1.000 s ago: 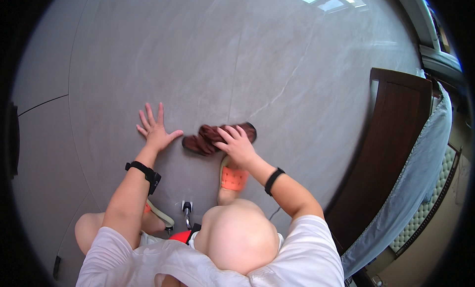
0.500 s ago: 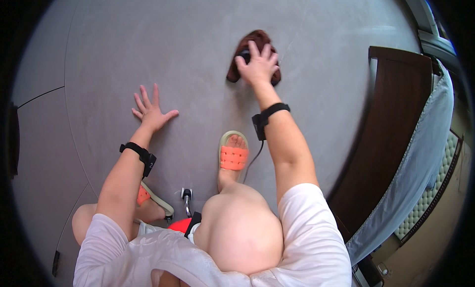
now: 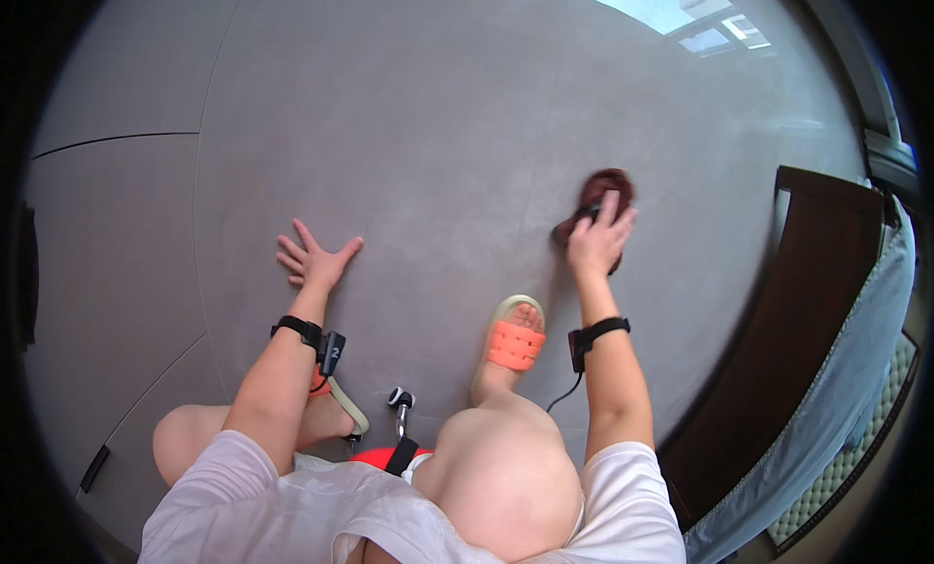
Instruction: The person wipes the floor with a cloth, moving around a bed and chairs.
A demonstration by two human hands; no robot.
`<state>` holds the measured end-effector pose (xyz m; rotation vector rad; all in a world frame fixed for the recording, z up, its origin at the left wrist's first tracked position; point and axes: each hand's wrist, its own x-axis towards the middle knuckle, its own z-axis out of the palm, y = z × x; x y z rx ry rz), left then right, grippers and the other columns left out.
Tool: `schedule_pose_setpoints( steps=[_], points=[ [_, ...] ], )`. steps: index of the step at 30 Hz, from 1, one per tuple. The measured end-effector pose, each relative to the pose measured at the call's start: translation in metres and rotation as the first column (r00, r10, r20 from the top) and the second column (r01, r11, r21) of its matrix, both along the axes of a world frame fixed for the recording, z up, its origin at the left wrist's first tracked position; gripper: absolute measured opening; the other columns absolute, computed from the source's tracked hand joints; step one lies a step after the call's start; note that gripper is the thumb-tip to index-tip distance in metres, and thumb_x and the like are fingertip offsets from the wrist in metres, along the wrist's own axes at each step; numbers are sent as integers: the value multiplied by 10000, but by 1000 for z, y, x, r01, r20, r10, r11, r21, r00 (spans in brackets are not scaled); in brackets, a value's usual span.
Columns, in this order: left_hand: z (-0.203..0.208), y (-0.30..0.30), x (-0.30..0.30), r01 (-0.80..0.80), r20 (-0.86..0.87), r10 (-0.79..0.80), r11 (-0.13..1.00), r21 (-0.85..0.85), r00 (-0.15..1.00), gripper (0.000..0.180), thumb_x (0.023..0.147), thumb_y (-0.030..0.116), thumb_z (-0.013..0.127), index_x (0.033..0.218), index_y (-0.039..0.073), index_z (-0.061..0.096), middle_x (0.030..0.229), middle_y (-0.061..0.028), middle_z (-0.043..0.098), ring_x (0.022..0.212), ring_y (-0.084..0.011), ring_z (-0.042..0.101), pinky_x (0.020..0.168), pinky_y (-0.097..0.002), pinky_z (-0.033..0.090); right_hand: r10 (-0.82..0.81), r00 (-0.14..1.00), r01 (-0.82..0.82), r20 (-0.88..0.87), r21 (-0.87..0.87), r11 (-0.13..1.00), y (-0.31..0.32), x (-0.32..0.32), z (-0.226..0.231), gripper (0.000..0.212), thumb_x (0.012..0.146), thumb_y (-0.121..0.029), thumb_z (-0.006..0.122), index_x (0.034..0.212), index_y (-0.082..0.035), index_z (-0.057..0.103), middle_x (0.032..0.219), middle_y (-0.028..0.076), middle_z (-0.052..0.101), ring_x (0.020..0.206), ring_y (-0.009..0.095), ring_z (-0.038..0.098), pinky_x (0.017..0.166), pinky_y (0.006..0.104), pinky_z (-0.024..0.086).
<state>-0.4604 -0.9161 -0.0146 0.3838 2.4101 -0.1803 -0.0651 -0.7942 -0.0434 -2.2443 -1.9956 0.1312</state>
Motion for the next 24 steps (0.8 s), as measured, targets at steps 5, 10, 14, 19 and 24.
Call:
schedule_pose_setpoints(
  steps=[5, 10, 14, 19, 24],
  points=[
    [-1, -17, -8, 77, 31, -77, 997, -8, 997, 1304, 595, 637, 753, 1484, 226, -107, 1512, -215, -204, 1376, -443, -200, 1073, -626, 14, -273, 949, 299, 155, -183, 936, 55, -113, 3, 679, 865, -370, 482, 1451, -147, 222, 1393, 348, 280, 1253, 523, 303, 1042, 563, 260],
    [2, -23, -17, 77, 101, -79, 997, 18, 992, 1297, 610, 583, 769, 1479, 235, -130, 1504, -211, -234, 1372, -445, -210, 1071, -631, 8, 732, 657, -754, -180, -168, 635, 22, -255, 14, 488, 785, -125, 544, 1263, -216, 507, 1409, 190, 347, 1229, 429, 370, 913, 552, 375],
    [-5, -26, -20, 90, 92, -87, 995, -36, 992, 1293, 611, 554, 777, 1479, 244, -130, 1505, -211, -233, 1374, -449, -200, 1068, -638, 27, 944, 137, -989, -301, -101, 111, -66, -269, 15, 510, 795, -153, 577, 1283, -283, 506, 1477, 90, 297, 1341, 360, 280, 1067, 585, 235],
    [5, -19, -17, 95, 116, -95, 995, -1, 989, 1349, 560, 599, 794, 1478, 251, -130, 1509, -205, -222, 1375, -451, -194, 1069, -638, 20, 839, 477, -877, -264, -205, 434, -47, -188, 20, 551, 748, -88, 588, 1270, -249, 509, 1470, 103, 317, 1332, 386, 285, 1046, 563, 262],
    [3, -21, -14, 116, 115, -116, 993, 11, 986, 1355, 557, 625, 785, 1476, 253, -138, 1511, -203, -218, 1376, -447, -194, 1071, -638, 19, 333, 936, -348, -112, -178, 920, -46, -34, 10, 634, 750, -53, 568, 1350, -193, 419, 1450, 194, 303, 1302, 429, 311, 1045, 481, 329]
  ],
)
